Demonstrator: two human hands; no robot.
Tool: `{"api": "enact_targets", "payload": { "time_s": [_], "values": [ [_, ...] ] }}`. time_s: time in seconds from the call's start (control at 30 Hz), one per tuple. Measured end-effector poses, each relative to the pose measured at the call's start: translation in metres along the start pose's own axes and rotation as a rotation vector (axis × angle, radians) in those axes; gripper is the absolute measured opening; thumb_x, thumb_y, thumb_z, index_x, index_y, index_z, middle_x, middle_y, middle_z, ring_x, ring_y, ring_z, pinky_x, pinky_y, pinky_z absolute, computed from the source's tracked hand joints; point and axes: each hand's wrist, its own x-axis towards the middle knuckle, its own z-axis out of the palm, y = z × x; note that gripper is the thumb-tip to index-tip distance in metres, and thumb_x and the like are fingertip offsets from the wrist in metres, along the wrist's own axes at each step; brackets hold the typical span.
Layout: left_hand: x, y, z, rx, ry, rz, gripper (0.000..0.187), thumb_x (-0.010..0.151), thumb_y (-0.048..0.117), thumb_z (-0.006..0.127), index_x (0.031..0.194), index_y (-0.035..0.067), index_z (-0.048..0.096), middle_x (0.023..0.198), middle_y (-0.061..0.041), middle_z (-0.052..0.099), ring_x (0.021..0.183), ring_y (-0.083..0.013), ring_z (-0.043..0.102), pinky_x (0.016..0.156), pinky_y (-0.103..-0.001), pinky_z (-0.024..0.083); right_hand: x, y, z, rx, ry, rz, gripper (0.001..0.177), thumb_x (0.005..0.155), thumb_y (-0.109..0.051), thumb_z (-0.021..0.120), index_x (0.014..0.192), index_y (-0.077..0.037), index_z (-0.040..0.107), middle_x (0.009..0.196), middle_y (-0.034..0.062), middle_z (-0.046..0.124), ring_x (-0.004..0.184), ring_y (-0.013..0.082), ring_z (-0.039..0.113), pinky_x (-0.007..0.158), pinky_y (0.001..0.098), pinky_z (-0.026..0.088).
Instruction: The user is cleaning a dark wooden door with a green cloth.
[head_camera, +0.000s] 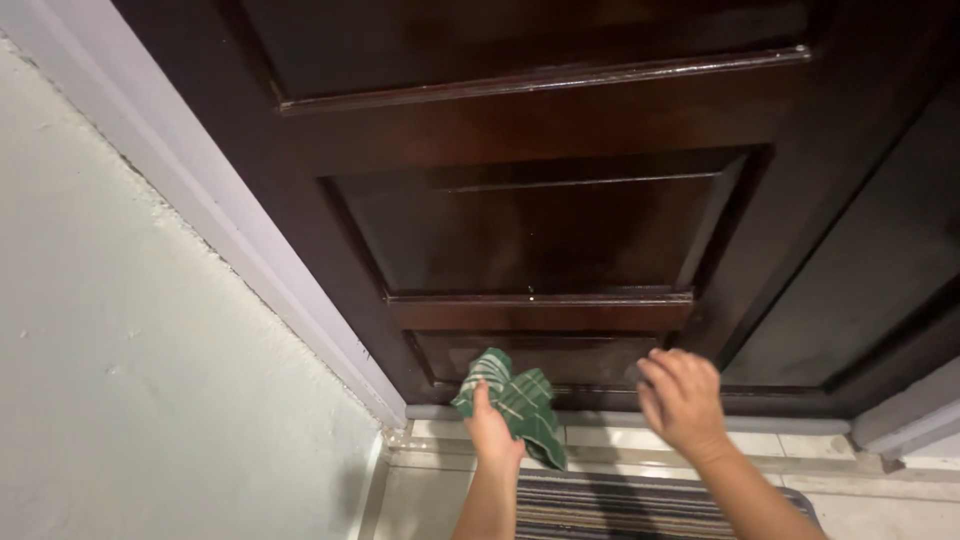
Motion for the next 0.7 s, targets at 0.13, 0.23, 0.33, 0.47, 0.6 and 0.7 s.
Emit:
{"api": "enact_targets", "payload": {
  "time_s": [0.13, 0.23, 0.33, 0.47, 0.6, 0.7],
  "values": [
    [0.026, 0.005, -0.013, -0.017, 0.104, 0.093, 0.039, 0.094, 0.031, 0.064, 0.117, 0.000, 0.061, 0.102, -0.017, 0.069, 0.076, -0.0330, 0.071, 0.062, -0.049, 0.059, 0.040, 0.013, -0.011, -0.004, 0.057, -0.051, 0.042, 0.080, -0.014, 0.077, 0.120, -0.010, 0.065, 0.127, 0.0110, 0.061, 0.122, 0.0341, 0.057, 0.107, 0.0510, 0.043],
    [0.072, 0.003, -0.042, 0.083, 0.278, 0.262, 0.039, 0.094, 0.030, 0.067, 0.118, 0.000, 0.059, 0.105, -0.015, 0.069, 0.082, -0.0283, 0.068, 0.067, -0.045, 0.057, 0.076, 0.010, -0.004, -0.046, 0.079, -0.281, 0.040, 0.082, -0.012, 0.078, 0.121, -0.009, 0.067, 0.131, 0.0113, 0.062, 0.127, 0.0327, 0.056, 0.109, 0.0520, 0.044],
    [0.135, -0.012, -0.085, 0.242, 0.393, 0.376, 0.038, 0.095, 0.028, 0.069, 0.120, 0.002, 0.056, 0.112, -0.012, 0.069, 0.092, -0.0222, 0.068, 0.078, -0.038, 0.057, 0.106, 0.006, 0.016, -0.053, 0.030, -0.452, 0.040, 0.088, -0.017, 0.076, 0.127, -0.009, 0.069, 0.139, 0.0088, 0.063, 0.132, 0.0292, 0.056, 0.116, 0.0492, 0.039],
    [0.193, -0.040, -0.139, 0.107, 0.335, 0.167, 0.029, 0.096, 0.021, 0.063, 0.116, 0.001, 0.062, 0.108, -0.011, 0.065, 0.090, -0.0230, 0.062, 0.077, -0.040, 0.054, 0.124, 0.007, 0.046, -0.334, -0.008, -0.632, 0.053, 0.095, -0.035, 0.069, 0.145, -0.017, 0.063, 0.157, 0.0034, 0.048, 0.146, 0.0244, 0.040, 0.124, 0.0494, 0.020],
    [0.236, -0.046, -0.142, 0.106, 0.310, 0.107, 0.027, 0.099, 0.019, 0.056, 0.114, -0.003, 0.062, 0.105, -0.011, 0.061, 0.092, -0.0246, 0.057, 0.079, -0.043, 0.051, 0.120, 0.019, 0.062, -0.558, -0.031, -0.640, 0.069, 0.096, -0.051, 0.059, 0.158, -0.022, 0.053, 0.168, 0.0029, 0.032, 0.156, 0.0246, 0.024, 0.127, 0.0518, 0.010],
    [0.217, -0.023, -0.093, 0.234, 0.338, 0.177, 0.026, 0.097, 0.017, 0.054, 0.117, 0.001, 0.060, 0.112, -0.011, 0.061, 0.098, -0.0280, 0.059, 0.083, -0.043, 0.050, 0.115, 0.026, 0.071, -0.557, -0.033, -0.657, 0.072, 0.098, -0.055, 0.055, 0.160, -0.018, 0.052, 0.168, 0.0055, 0.033, 0.155, 0.0270, 0.026, 0.126, 0.0546, 0.010]
  ]
}}
